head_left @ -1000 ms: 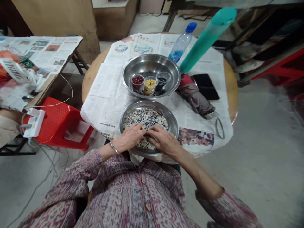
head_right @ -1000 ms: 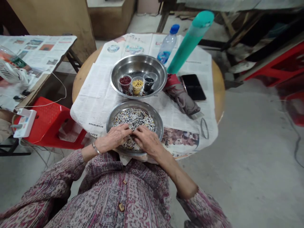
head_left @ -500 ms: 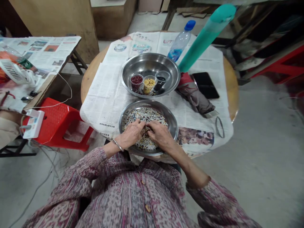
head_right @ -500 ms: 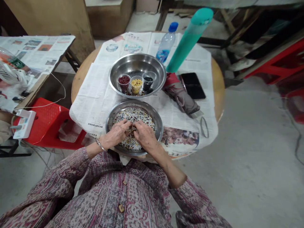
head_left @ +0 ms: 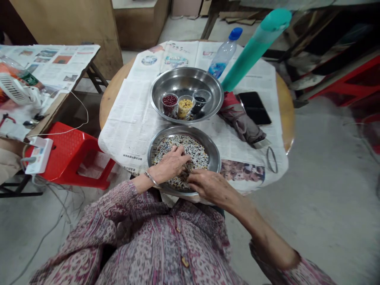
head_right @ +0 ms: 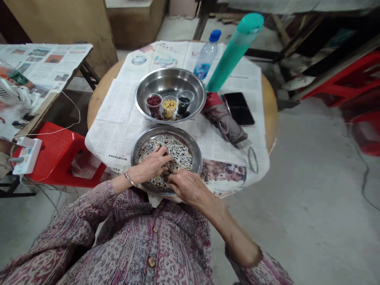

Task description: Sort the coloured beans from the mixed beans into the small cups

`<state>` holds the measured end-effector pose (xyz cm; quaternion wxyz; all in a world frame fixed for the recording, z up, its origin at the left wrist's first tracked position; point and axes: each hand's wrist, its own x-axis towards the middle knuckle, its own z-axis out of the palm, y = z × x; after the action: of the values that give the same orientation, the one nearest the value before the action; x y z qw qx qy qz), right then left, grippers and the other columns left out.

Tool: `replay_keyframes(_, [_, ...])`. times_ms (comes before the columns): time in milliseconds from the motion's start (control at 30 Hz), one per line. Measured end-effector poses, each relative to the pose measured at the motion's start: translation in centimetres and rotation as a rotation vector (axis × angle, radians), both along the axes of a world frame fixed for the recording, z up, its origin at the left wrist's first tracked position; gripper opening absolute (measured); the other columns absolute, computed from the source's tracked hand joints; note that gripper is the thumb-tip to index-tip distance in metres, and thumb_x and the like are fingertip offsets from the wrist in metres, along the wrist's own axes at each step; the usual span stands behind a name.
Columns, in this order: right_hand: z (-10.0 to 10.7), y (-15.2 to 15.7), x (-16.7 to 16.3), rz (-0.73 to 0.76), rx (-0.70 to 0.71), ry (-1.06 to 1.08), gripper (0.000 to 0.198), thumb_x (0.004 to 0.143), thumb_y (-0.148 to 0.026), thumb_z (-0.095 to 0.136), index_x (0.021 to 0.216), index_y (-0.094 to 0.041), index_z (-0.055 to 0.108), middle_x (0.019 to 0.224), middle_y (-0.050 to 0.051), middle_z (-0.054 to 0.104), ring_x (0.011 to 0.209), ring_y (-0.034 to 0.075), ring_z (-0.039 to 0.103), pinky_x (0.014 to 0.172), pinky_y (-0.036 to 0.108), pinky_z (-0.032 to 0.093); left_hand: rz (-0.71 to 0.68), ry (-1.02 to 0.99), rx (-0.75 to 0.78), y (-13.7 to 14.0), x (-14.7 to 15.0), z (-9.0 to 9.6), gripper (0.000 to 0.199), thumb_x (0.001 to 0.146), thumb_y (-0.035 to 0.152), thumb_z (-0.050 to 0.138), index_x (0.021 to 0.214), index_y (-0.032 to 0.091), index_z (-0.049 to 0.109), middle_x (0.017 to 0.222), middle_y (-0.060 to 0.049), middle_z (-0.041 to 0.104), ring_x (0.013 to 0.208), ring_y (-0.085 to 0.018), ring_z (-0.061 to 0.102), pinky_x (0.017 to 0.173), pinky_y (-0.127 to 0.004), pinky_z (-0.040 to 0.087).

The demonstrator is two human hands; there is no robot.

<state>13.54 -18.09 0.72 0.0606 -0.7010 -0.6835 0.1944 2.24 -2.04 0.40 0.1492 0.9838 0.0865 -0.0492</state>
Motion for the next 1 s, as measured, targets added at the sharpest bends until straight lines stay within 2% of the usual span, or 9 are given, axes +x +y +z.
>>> replay_keyframes(167, [-0.3, 1.6, 0.5, -0.013, -0.026, -0.038, 0.020, 0.094, -0.019, 0.053, 0.092, -0.022, 0.073, 0.092, 0.006, 0.070, 0.092, 0.020, 0.062, 0.078, 0.029, 0.045, -0.047, 0.089, 0.016, -0.5, -3.0, 1.1, 0.015, 0.099, 0.017, 0.046, 0.104, 0.017, 0.060, 0.109, -0.007, 0.057, 0.101, -0.020, 0.052, 0.089, -0.033, 0.047])
replay_keyframes(233, [-0.4, 2.3, 1.0, -0.108, 0.038, -0.102, 0.022, 0.095, -0.021, 0.051, 0.104, -0.021, 0.072, 0.103, 0.009, 0.069, 0.101, 0.024, 0.060, 0.081, 0.032, 0.047, -0.029, 0.113, 0.061, -0.4, -4.3, 2.0, 0.011, 0.097, 0.027, 0.055, 0.103, 0.018, 0.059, 0.113, -0.008, 0.056, 0.107, -0.023, 0.050, 0.092, -0.035, 0.046])
replay_keyframes(300, [-0.7, 2.9, 1.5, -0.246, 0.115, -0.167, 0.026, 0.094, -0.024, 0.053, 0.115, -0.020, 0.068, 0.112, 0.012, 0.066, 0.107, 0.028, 0.057, 0.083, 0.036, 0.049, 0.013, 0.132, 0.101, -0.5, -5.2, 2.8, 0.023, 0.092, 0.035, 0.065, 0.106, 0.018, 0.057, 0.121, -0.010, 0.054, 0.112, -0.026, 0.049, 0.091, -0.036, 0.047])
replay_keyframes(400, [-1.8, 3.9, 1.7, -0.382, 0.204, -0.160, 0.039, 0.094, -0.033, 0.056, 0.129, -0.017, 0.059, 0.119, 0.015, 0.062, 0.109, 0.031, 0.055, 0.086, 0.041, 0.050, 0.096, 0.176, 0.124, -0.9, -5.4, 3.4, 0.031, 0.092, 0.029, 0.065, 0.116, 0.016, 0.051, 0.128, -0.013, 0.050, 0.114, -0.027, 0.051, 0.088, -0.035, 0.049])
replay_keyframes(467, [-2.4, 4.8, 1.4, -0.385, 0.240, -0.090, 0.044, 0.093, -0.037, 0.058, 0.131, -0.016, 0.057, 0.120, 0.016, 0.060, 0.111, 0.031, 0.055, 0.088, 0.042, 0.050, 0.105, 0.211, 0.082, -1.4, -4.9, 3.2, 0.026, 0.096, 0.018, 0.055, 0.120, 0.015, 0.048, 0.127, -0.013, 0.051, 0.111, -0.025, 0.054, 0.087, -0.034, 0.051])
replay_keyframes(567, [-2.8, 6.5, 0.9, -0.252, 0.210, 0.073, 0.032, 0.091, -0.026, 0.057, 0.121, -0.018, 0.063, 0.115, 0.012, 0.061, 0.106, 0.025, 0.059, 0.090, 0.037, 0.049, 0.046, 0.187, -0.029, -2.1, -4.0, 2.1, 0.027, 0.097, 0.006, 0.040, 0.122, 0.013, 0.047, 0.123, -0.011, 0.053, 0.103, -0.020, 0.059, 0.088, -0.033, 0.052])
replay_keyframes(700, [-2.3, 7.7, 1.3, -0.128, 0.125, 0.142, 0.026, 0.090, -0.010, 0.050, 0.103, -0.018, 0.070, 0.104, 0.008, 0.066, 0.095, 0.019, 0.062, 0.087, 0.029, 0.048, -0.008, 0.139, -0.093, -2.6, -3.5, 0.7, 0.026, 0.098, 0.007, 0.038, 0.118, 0.014, 0.052, 0.116, -0.009, 0.055, 0.095, -0.017, 0.059, 0.085, -0.031, 0.053])
replay_keyframes(833, [-2.2, 6.4, 2.7, -0.268, 0.179, -0.060, 0.033, 0.090, -0.007, 0.043, 0.103, -0.017, 0.071, 0.105, 0.010, 0.069, 0.097, 0.020, 0.063, 0.088, 0.030, 0.048, -0.132, 0.016, 0.001, -2.6, -3.1, 0.0, 0.023, 0.100, 0.016, 0.044, 0.118, 0.019, 0.058, 0.121, -0.009, 0.054, 0.109, -0.022, 0.053, 0.086, -0.033, 0.051])
replay_keyframes(1000, [-2.3, 3.2, 3.5, -0.308, 0.258, -0.077, 0.037, 0.086, -0.006, 0.044, 0.111, -0.015, 0.069, 0.106, 0.013, 0.071, 0.097, 0.023, 0.065, 0.089, 0.034, 0.050, -0.243, -0.115, 0.166, -1.5, -0.3, -1.0, 0.028, 0.102, 0.022, 0.042, 0.124, 0.023, 0.059, 0.139, -0.009, 0.049, 0.130, -0.028, 0.042, 0.105, -0.044, 0.041])
